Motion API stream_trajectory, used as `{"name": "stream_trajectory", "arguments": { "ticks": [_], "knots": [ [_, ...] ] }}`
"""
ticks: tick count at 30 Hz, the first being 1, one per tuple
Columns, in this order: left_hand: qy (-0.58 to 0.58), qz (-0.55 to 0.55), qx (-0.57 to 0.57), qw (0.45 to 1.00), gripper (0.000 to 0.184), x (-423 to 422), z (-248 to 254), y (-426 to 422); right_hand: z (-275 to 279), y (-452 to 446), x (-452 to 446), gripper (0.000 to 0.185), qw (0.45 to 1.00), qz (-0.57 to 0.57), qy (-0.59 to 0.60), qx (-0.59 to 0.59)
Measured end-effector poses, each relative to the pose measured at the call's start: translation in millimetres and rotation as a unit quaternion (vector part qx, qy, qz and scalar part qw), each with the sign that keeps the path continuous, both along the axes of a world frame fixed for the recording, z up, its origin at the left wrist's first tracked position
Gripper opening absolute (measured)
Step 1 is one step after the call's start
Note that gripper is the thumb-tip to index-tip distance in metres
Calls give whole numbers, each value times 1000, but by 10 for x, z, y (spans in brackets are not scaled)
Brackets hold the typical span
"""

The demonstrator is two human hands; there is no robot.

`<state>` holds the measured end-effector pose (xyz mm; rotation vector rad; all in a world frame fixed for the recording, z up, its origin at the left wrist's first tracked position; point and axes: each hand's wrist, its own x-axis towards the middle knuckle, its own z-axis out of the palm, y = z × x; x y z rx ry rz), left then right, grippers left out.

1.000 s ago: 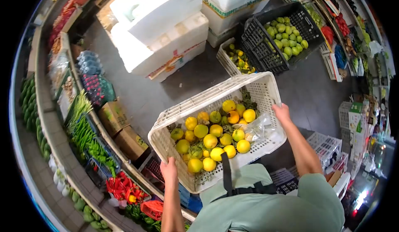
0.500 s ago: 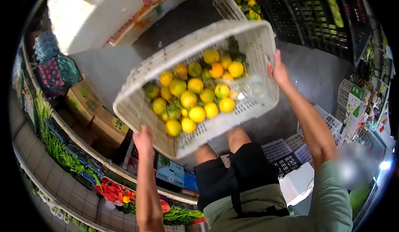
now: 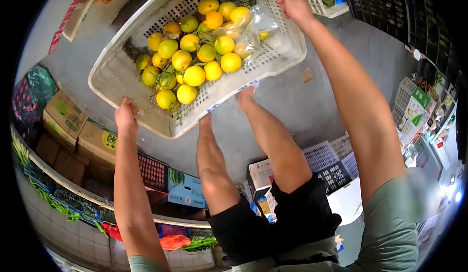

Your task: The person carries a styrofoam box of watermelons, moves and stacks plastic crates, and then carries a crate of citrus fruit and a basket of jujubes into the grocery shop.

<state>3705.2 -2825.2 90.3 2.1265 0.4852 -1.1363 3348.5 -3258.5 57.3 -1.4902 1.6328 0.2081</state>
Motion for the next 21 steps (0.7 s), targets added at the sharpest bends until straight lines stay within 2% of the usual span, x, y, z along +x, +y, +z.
{"name": "stream_trajectory", "arguments": {
  "ticks": [2,3,4,5,7,8,9,10,11,12,13,14,15,16,17,18,19,20,21],
  "knots": [
    [-29,-9,-48,998,19,-41,51,-111,96,123,34,82,998,46,20,-49],
    [-15,-27,-68,997,15,20,-24,-4,210,183,55,81,995,67,30,-64],
    [-18,-36,-73,997,15,-14,-75,49,365,371,54,77,993,47,-13,-107],
    [-77,-83,-48,992,24,-54,-110,86,485,583,1,73,987,27,-55,-148],
    [-160,-165,10,973,44,-236,-271,327,489,1092,-291,67,955,99,-29,-279],
    [-186,-203,43,961,51,-254,-283,465,660,1376,-435,63,951,126,-72,-274],
    [-170,-342,133,915,57,-481,164,283,818,1742,-591,60,973,88,-89,-194],
    [-54,-436,133,888,58,-672,663,11,974,2095,-771,60,981,96,-79,-146],
    [-149,-506,92,844,53,-834,468,472,1196,2436,-963,59,987,78,-73,-116],
    [-46,-540,130,830,51,-1161,1049,54,1409,2726,-1193,58,993,74,-43,-76],
    [34,-545,78,834,46,-1278,999,323,1661,3010,-1402,58,1000,2,-17,9],
    [29,-570,18,821,42,-1498,1135,476,1770,3391,-1709,59,999,-27,-24,-28],
    [20,-584,-65,809,36,-1675,1094,763,1899,3770,-1970,61,998,-44,42,-28],
    [110,-609,-20,785,34,-1972,1831,217,2120,4081,-2227,61,991,-109,81,1],
    [74,-683,-42,725,39,-1960,1531,702,2371,4337,-2400,61,979,-151,130,39],
    [153,-770,118,608,50,-2211,2144,92,2475,4693,-2632,63,968,-201,136,62],
    [73,-770,49,631,45,-2357,2559,-30,2676,4920,-2790,64,960,-204,168,88],
    [128,-761,2,636,40,-2390,2650,-110,2957,4941,-2926,63,941,-253,118,189],
    [87,-768,-85,628,38,-2374,2631,-47,3160,5056,-2970,61,936,-265,131,190]
  ]
}}
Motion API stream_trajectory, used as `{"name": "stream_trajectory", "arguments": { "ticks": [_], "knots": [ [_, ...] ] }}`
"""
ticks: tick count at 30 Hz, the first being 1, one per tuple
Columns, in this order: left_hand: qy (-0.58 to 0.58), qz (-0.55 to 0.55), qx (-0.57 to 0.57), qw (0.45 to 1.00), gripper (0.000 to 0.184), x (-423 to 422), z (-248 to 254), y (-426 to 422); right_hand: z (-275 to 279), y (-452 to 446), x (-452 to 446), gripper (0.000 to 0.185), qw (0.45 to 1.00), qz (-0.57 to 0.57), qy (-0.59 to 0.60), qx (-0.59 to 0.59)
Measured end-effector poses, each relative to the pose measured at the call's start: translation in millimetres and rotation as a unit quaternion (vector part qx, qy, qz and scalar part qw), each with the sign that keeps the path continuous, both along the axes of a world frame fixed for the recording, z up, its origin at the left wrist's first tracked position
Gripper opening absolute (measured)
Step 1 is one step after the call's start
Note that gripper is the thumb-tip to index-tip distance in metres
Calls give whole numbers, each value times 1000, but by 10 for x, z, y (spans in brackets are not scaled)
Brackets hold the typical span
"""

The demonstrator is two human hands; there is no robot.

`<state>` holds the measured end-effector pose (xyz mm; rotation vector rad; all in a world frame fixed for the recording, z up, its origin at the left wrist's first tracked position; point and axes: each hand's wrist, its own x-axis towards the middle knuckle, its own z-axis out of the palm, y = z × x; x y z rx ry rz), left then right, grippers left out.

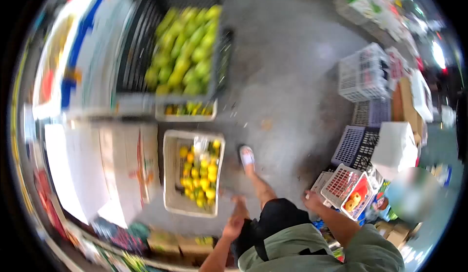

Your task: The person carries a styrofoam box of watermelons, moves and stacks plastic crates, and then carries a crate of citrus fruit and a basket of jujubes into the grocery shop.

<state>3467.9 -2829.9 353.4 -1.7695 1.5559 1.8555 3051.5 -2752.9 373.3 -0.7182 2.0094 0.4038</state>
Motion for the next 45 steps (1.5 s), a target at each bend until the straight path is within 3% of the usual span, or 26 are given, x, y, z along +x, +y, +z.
{"name": "stream_trajectory", "arguments": {
  "ticks": [1,2,3,4,5,6,9,14,16,18,19,20,21,22,23,25,26,27,30,32,34,35,38,40,41,45],
  "knots": [
    [-31,-16,85,996,38,-102,352,-306,115,140,-96,60,999,-45,-11,16],
    [42,67,67,995,38,26,176,-208,54,327,-182,56,999,-45,-23,11],
    [-9,17,122,992,32,34,266,-445,202,305,-252,57,994,-107,-40,5],
    [116,5,-59,991,26,554,-566,-181,23,465,-300,57,997,-77,-20,-24],
    [-119,-187,1,975,24,402,-174,-648,69,421,-360,54,988,-147,-39,-22],
    [-50,-251,-141,956,45,621,-482,-823,117,341,-399,51,981,-183,-48,-41],
    [-203,-264,-83,939,39,219,-49,-1625,-221,157,-504,45,976,-185,-26,-113],
    [-251,-357,-115,893,30,-559,186,-2493,-514,-524,-1188,36,951,-132,-103,-259],
    [-263,-480,-148,823,27,-969,197,-2785,-635,-769,-1506,37,939,-253,-66,-224],
    [-262,-509,-220,790,26,-1388,-66,-2990,-645,-986,-1863,36,902,-314,-91,-282],
    [-187,-148,-102,966,29,-1726,182,-3095,-480,-1157,-2080,35,900,-325,-80,-280],
    [-131,-255,-178,941,34,-2017,223,-3251,-250,-1297,-2216,34,897,-338,-71,-274],
    [-63,-95,-61,992,40,-2288,83,-3474,-201,-1408,-2350,32,854,-429,-104,-277],
    [-9,128,75,989,41,-2591,-62,-3631,-168,-1522,-2484,32,829,-480,-122,-261],
    [1,119,69,990,40,-2825,-298,-3849,-201,-1606,-2622,31,800,-531,-136,-244],
    [52,125,87,987,40,-3243,-759,-4318,-872,-1299,-2837,30,850,-456,-87,-249],
    [13,-52,35,998,37,-3543,-674,-4676,-1209,-1151,-2957,30,872,-418,-59,-248],
    [-23,-218,-36,975,35,-3777,-716,-5025,-896,-1318,-3061,28,914,-343,-12,-214],
    [-13,-131,-54,990,34,-4604,-834,-5915,-152,-2001,-3525,28,904,-372,-22,-211],
    [-45,-237,-100,965,36,-5214,-675,-6658,136,-2397,-3665,28,724,-635,-30,-269],
    [-43,-278,-123,952,34,-5896,-397,-7372,634,-2939,-3959,29,764,-584,47,-270],
    [-31,-287,-142,947,31,-6336,-251,-7689,348,-2994,-4051,32,813,-520,102,-242],
    [14,-269,-126,955,27,-7425,150,-8382,-318,-3304,-4279,33,769,-586,92,-237],
    [53,-120,-95,987,24,-8126,265,-8716,-1111,-3388,-4478,31,645,-727,-73,-224],
    [56,-132,-98,985,24,-8514,306,-8787,-1406,-3479,-4725,31,635,-734,-71,-228],
    [38,-49,-86,994,23,-9161,609,-8737,-2082,-3823,-5142,31,715,-673,-126,-145]
  ]
}}
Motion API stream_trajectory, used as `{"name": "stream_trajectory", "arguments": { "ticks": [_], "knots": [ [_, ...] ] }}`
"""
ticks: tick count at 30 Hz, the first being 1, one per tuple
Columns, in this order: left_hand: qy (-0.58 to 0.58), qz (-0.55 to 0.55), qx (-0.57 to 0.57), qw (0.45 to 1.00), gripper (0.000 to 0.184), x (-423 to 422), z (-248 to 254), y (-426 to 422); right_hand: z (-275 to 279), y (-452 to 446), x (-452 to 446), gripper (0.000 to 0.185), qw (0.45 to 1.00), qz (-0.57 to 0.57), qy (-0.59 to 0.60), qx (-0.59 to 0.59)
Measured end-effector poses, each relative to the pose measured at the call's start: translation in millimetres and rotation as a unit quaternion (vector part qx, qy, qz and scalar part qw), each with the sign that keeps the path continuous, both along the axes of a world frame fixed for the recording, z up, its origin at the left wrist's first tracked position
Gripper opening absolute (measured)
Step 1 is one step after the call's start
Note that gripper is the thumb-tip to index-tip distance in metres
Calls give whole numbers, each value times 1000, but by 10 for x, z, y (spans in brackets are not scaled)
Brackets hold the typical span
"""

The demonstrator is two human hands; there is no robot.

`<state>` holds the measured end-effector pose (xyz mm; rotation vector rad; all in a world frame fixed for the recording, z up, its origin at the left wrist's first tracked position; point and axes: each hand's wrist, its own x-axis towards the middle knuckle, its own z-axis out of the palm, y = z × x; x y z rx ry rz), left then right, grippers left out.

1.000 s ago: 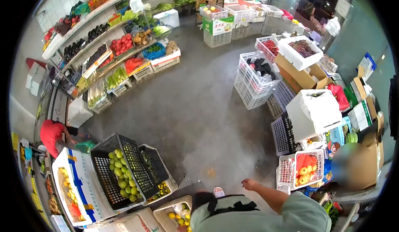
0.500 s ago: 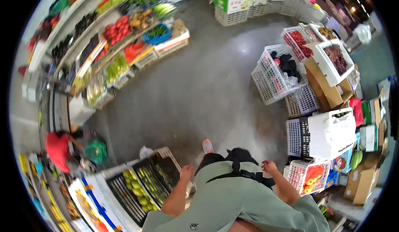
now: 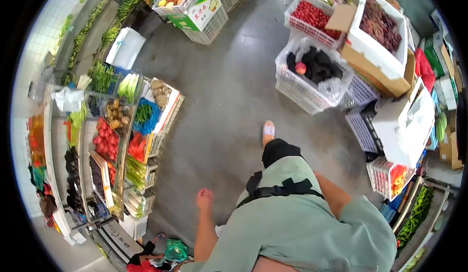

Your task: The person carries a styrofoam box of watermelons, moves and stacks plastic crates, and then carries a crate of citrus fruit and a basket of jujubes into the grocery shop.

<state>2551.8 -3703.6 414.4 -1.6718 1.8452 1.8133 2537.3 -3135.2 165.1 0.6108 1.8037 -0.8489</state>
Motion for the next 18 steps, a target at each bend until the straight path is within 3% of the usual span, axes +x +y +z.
{"name": "stream_trajectory", "arguments": {
  "ticks": [2,3,5,6,7,8,10,12,14,18],
  "knots": [
    [-109,-72,19,991,22,-385,148,231,-103,-51,-961,31,998,65,-2,21],
    [-128,-153,-7,980,23,-540,179,345,825,-190,-1741,29,995,92,-39,-8],
    [-151,-290,-59,943,24,-815,188,538,1359,-390,-3002,24,932,350,83,30],
    [-150,-325,-62,932,25,-962,126,581,1083,-335,-3497,23,897,422,124,52],
    [-144,-344,-59,926,25,-1018,23,647,1263,-303,-3802,24,898,267,349,34],
    [-142,-362,-54,920,26,-1214,-94,676,1193,-373,-4301,25,938,72,338,28],
    [-135,-382,-37,914,27,-1715,-317,690,2010,-708,-5342,30,938,-139,314,-45],
    [-127,-397,-20,909,28,-2352,-501,625,2347,-871,-6144,30,921,-215,297,-134],
    [-113,-414,-8,903,29,-3089,-701,441,2517,-1027,-6666,26,916,-239,286,-150],
    [-90,-426,33,899,31,-4820,-921,-252,2435,-1013,-7019,31,960,-155,227,-62]
  ]
}}
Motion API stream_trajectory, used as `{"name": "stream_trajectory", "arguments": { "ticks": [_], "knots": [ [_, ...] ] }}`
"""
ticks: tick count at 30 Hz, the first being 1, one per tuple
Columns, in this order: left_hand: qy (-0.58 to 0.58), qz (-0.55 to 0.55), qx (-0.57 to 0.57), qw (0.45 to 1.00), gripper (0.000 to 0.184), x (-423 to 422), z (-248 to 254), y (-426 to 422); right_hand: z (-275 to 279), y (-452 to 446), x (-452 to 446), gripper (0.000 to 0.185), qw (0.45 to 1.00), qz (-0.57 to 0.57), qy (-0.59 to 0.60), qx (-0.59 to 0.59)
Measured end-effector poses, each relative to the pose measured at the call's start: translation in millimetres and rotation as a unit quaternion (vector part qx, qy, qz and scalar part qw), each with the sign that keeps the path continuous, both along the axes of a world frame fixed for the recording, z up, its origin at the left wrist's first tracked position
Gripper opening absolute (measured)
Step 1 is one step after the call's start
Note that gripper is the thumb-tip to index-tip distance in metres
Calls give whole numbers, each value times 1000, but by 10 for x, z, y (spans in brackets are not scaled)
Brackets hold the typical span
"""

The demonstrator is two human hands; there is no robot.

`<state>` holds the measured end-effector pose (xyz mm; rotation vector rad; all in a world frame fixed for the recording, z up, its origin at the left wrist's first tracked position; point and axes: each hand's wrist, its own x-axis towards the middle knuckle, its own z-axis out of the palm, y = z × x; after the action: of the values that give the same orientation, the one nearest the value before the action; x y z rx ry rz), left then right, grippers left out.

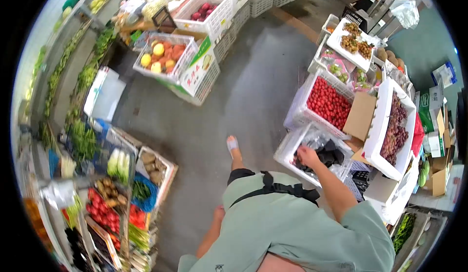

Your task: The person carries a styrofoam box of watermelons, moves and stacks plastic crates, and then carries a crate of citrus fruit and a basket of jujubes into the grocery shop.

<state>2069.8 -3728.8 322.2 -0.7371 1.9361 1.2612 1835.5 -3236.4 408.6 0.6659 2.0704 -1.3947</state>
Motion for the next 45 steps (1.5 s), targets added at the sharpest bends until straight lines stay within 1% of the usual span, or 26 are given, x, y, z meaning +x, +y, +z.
{"name": "stream_trajectory", "arguments": {
  "ticks": [1,2,3,4,5,6,8,9,10,12,16,17,18,20,24,26,27,28,33,35,36,38,40,41,43,45],
  "knots": [
    [-6,10,9,1000,31,-473,33,-213,-23,76,19,40,949,237,48,202],
    [2,-23,-34,999,28,-971,-63,-465,-161,118,168,45,915,284,136,254],
    [8,-55,-100,993,25,-1525,-147,-724,-383,160,132,42,817,450,41,359],
    [13,-69,-149,986,22,-2104,-158,-947,-1012,313,277,35,821,455,-1,346],
    [18,-70,-183,981,19,-2649,-155,-1158,-1080,422,378,30,722,623,73,292],
    [62,-35,-175,982,21,-3174,-246,-1392,-806,129,394,24,902,325,177,222],
    [98,-42,-178,978,22,-4093,-82,-1710,-1619,55,416,24,710,662,41,238],
    [150,-24,-151,977,20,-4640,158,-1669,-1445,-131,270,24,845,493,-55,199],
    [208,-2,-113,971,18,-5200,371,-1528,-1277,-282,-5,25,933,297,-129,158],
    [211,37,-48,976,14,-6014,666,-1254,-1138,-517,-563,25,973,110,-172,108],
    [108,58,68,990,12,-7133,398,-950,-1312,-641,-1840,27,984,-9,-162,71],
    [60,-12,58,996,22,-7357,213,-943,-1356,-610,-2203,27,984,-27,-163,59],
    [99,-154,-79,980,35,-7443,14,-887,-1367,-553,-2574,27,985,-40,-160,51],
    [208,-506,-234,803,41,-7621,403,-392,-1321,-389,-3362,28,986,-74,-147,34],
    [113,-393,-121,905,36,-8010,473,40,-574,348,-5108,35,984,-56,-164,36],
    [108,-369,-111,917,34,-8315,449,278,-760,941,-5847,37,992,-14,-112,61],
    [114,-361,-110,919,33,-8462,423,364,-834,1172,-6194,29,989,-57,-84,112],
    [122,-355,-111,920,32,-8651,375,445,-136,1246,-6570,28,979,-188,-58,61],
    [168,-337,-83,922,26,-9984,86,1105,-129,1890,-7817,30,942,-323,87,27],
    [-20,-256,-15,966,21,-10794,9,1438,-281,2034,-8051,30,949,-306,63,47],
    [22,-355,-11,934,17,-11185,-332,1454,-422,2012,-8017,30,954,-293,36,55],
    [-30,-194,22,980,25,-11997,-494,1850,-624,2034,-7857,30,972,-221,-51,64],
    [-27,-196,23,980,34,-12904,-200,2472,-1574,2234,-7162,33,975,63,98,189],
    [-18,-203,34,978,34,-13329,-349,2751,-650,1945,-7612,37,956,-11,-164,241],
    [135,-348,-16,928,35,-14258,-648,3203,-683,1943,-7551,36,965,-52,-176,189],
    [234,-505,-55,829,37,-15117,3,3916,-750,1948,-7602,35,959,-129,-204,151]
  ]
}}
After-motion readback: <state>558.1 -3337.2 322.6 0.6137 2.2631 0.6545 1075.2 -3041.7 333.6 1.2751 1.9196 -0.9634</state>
